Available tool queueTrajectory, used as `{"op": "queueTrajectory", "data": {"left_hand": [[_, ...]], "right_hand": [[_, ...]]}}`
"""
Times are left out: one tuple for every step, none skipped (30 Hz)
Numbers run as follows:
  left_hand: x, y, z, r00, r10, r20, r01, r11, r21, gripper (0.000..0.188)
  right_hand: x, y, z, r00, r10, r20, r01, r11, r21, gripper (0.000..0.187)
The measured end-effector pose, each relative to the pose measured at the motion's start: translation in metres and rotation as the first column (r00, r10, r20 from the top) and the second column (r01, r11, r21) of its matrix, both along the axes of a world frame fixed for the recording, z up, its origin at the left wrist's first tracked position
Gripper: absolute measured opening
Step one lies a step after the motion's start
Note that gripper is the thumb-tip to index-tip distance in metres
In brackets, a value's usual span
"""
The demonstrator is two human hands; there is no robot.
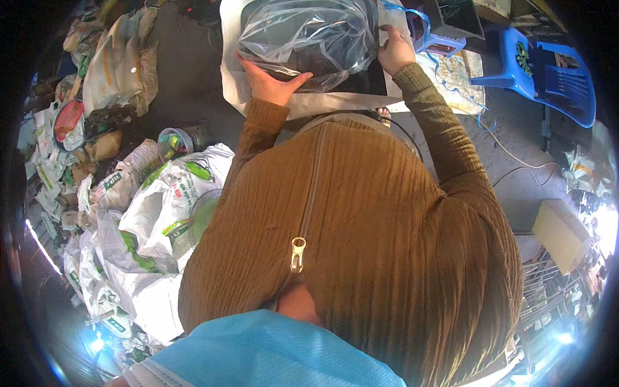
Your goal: The person places a black object into a white sack, then retrieves a blue strap and threads it through the sack to secure it. They adjust the strap and the sack contents, then place a clear plastic bag over the top of the sack.
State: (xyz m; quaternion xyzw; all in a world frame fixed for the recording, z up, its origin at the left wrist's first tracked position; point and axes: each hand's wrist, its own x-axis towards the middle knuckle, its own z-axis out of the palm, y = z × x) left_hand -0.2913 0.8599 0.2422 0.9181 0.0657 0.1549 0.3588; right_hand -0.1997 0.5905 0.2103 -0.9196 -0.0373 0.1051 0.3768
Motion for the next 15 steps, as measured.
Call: {"op": "queueTrajectory", "data": {"left_hand": [[-0.001,0.001,-0.001,1.000,-0.002,-0.001,0.002,1.000,-0.002,0.145],[-0.002,0.001,-0.001,1.000,-0.006,-0.003,0.006,1.000,-0.006,0.145],[-0.002,0.001,-0.002,1.000,-0.011,-0.004,0.010,1.000,-0.011,0.145],[-0.002,0.001,-0.002,1.000,-0.015,-0.001,0.015,1.000,-0.018,0.145],[-0.002,0.000,-0.002,1.000,-0.010,-0.002,0.010,1.000,-0.004,0.145],[-0.001,0.000,-0.002,1.000,-0.004,-0.001,0.004,1.000,0.009,0.145],[0.000,0.000,-0.001,1.000,0.007,-0.014,-0.006,1.000,0.014,0.145],[0.000,0.000,0.000,1.000,-0.003,-0.011,0.003,1.000,-0.012,0.144],[-0.002,0.000,0.000,1.000,-0.009,-0.022,0.008,0.999,-0.044,0.143],[-0.002,0.000,0.000,1.000,-0.024,-0.004,0.024,0.997,-0.071,0.143],[-0.002,0.001,0.000,0.999,-0.038,-0.001,0.038,0.995,-0.091,0.142],[-0.001,0.002,0.000,0.999,-0.032,0.003,0.032,0.995,-0.099,0.142],[0.000,0.002,-0.001,0.998,-0.039,0.040,0.042,0.994,-0.096,0.143],[0.001,0.003,-0.002,0.996,-0.045,0.079,0.052,0.994,-0.094,0.143],[0.001,0.005,-0.003,0.994,-0.073,0.077,0.082,0.988,-0.131,0.142]], "right_hand": [[0.001,-0.002,0.001,1.000,0.012,-0.027,-0.013,1.000,-0.025,0.049],[-0.001,-0.001,0.001,1.000,0.006,-0.007,-0.006,1.000,-0.006,0.047],[-0.002,0.000,0.001,1.000,-0.007,0.001,0.007,1.000,0.002,0.045],[-0.002,0.000,0.001,1.000,-0.020,0.005,0.020,1.000,-0.003,0.043],[-0.001,-0.002,0.003,0.996,0.035,0.080,-0.027,0.995,-0.093,0.045],[-0.002,-0.002,0.003,0.996,0.065,0.065,-0.053,0.984,-0.169,0.046],[-0.004,-0.001,0.003,0.995,0.093,0.043,-0.080,0.966,-0.247,0.048],[-0.005,-0.001,0.001,0.990,0.135,0.044,-0.115,0.943,-0.312,0.049],[-0.005,-0.001,-0.002,0.987,0.094,0.129,-0.051,0.950,-0.309,0.049],[0.000,0.000,-0.006,0.978,-0.013,0.210,0.048,0.986,-0.160,0.049],[0.005,0.001,-0.009,0.954,-0.129,0.272,0.134,0.991,-0.001,0.049],[0.011,0.001,-0.013,0.916,-0.251,0.313,0.208,0.964,0.164,0.049],[0.017,0.001,-0.017,0.951,-0.250,0.185,0.230,0.966,0.119,0.056],[0.027,0.003,-0.020,0.967,-0.250,0.055,0.246,0.967,0.072,0.063],[0.029,0.002,-0.022,0.977,-0.211,0.035,0.204,0.969,0.137,0.063]]}}
